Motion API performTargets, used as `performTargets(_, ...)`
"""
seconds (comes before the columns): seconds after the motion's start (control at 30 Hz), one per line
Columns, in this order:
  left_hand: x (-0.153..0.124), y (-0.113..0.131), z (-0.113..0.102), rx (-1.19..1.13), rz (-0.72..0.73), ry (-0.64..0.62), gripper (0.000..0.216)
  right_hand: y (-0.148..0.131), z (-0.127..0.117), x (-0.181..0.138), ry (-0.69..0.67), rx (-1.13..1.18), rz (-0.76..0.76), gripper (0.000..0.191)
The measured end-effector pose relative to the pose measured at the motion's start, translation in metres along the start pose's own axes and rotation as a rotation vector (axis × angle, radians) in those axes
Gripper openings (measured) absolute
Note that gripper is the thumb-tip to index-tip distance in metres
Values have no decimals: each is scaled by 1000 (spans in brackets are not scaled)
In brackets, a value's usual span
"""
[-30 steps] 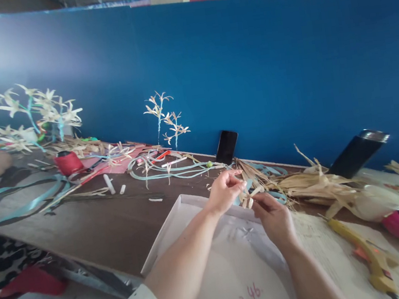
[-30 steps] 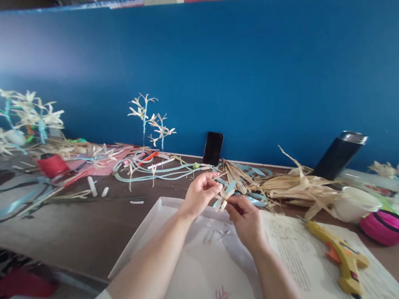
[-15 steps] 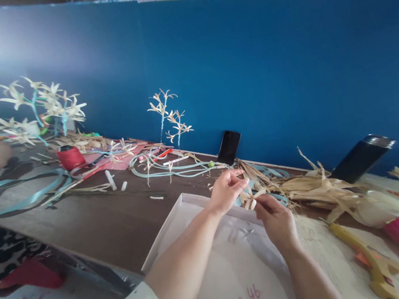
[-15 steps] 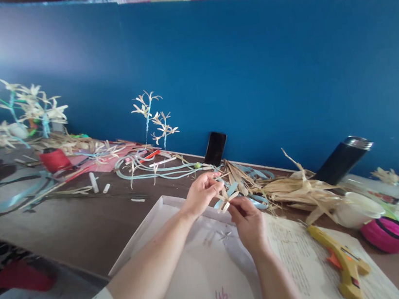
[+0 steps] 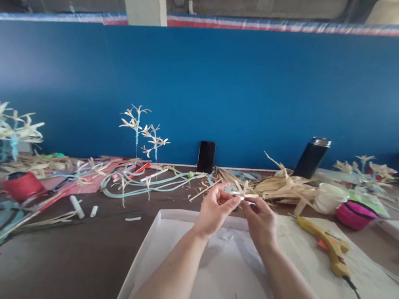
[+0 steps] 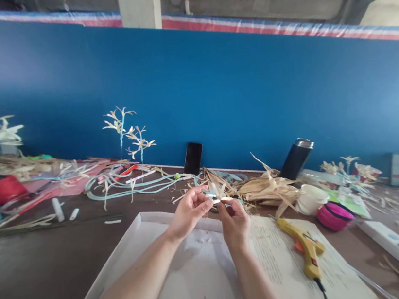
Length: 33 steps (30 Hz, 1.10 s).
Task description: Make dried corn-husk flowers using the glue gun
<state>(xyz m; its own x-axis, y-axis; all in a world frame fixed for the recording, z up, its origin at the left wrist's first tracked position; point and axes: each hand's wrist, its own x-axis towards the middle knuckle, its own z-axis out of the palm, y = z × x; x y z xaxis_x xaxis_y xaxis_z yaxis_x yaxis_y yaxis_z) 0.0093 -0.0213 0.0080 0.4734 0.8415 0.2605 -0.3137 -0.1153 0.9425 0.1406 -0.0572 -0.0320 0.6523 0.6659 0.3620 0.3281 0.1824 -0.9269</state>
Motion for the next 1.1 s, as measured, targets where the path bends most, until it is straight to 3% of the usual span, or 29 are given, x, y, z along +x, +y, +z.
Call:
performTargets(0.2, 2, -6, 1, 15, 44, 13, 48, 1, 2, 0, -39, 93, 4, 32)
performTargets(0.4, 4, -9, -2, 48, 68, 47, 42, -7, 3, -4, -113, 185, 125, 41)
performTargets(0.6, 4, -7, -2, 5, 39, 62, 40, -9, 5, -4, -151, 285, 95, 34)
performTargets(0.83, 5, -9, -4, 111, 60, 126, 38, -10, 4, -5, -206, 237, 65, 30)
performTargets(1.1, 6, -9, -5, 91, 51, 185, 34, -10, 5, -6, -261, 293, 117, 29)
